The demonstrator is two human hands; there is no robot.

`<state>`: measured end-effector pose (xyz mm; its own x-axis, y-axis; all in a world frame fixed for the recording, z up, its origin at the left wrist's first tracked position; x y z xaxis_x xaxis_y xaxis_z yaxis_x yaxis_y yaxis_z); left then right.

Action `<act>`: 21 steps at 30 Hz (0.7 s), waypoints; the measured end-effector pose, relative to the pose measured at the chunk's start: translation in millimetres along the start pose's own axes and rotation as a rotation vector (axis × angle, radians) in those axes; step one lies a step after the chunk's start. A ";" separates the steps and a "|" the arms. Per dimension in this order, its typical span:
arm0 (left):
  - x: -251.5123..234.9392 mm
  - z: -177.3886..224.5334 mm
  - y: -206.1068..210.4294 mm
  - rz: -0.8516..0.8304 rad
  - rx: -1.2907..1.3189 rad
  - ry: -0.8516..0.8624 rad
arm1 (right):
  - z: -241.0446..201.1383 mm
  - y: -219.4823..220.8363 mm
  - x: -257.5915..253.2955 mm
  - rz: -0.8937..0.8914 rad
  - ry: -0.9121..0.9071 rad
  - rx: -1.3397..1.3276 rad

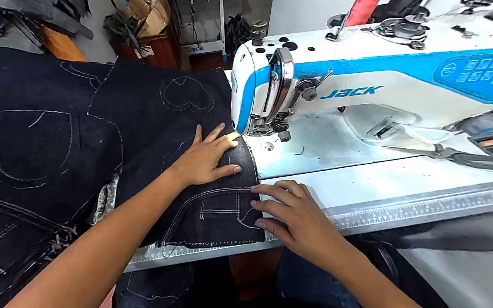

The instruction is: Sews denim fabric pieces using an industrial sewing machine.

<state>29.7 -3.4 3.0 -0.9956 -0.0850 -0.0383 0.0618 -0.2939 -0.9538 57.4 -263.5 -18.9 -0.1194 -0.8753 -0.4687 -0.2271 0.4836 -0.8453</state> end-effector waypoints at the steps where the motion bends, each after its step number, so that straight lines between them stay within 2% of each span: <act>1: -0.2 1.9 -1.6 -0.018 -0.029 -0.002 | 0.2 1.6 0.5 0.017 -0.014 0.015; 4: 14.0 8.7 -2.8 -0.050 -0.102 -0.014 | -6.1 3.8 6.1 0.031 -0.066 -0.003; 8: 38.6 15.6 -0.8 -0.006 -0.192 -0.011 | -25.0 5.4 12.9 0.052 -0.078 -0.037; 21: 19.7 22.9 -2.7 -0.045 -0.215 -0.017 | -15.2 -0.7 15.8 0.023 -0.001 -0.055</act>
<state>11.5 -26.2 11.6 -0.9956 -0.0933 0.0095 -0.0012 -0.0882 -0.9961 40.9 -277.8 -21.7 -0.1243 -0.8640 -0.4879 -0.2771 0.5024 -0.8190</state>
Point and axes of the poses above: each hand's wrist, its own x-axis away from the middle knuckle, its own y-axis out of the palm, z = x × y, the point moved 3 cm from there along -x, towards the middle knuckle, and after that the axes turned 12 degrees about -y, right-handed, at the moved point
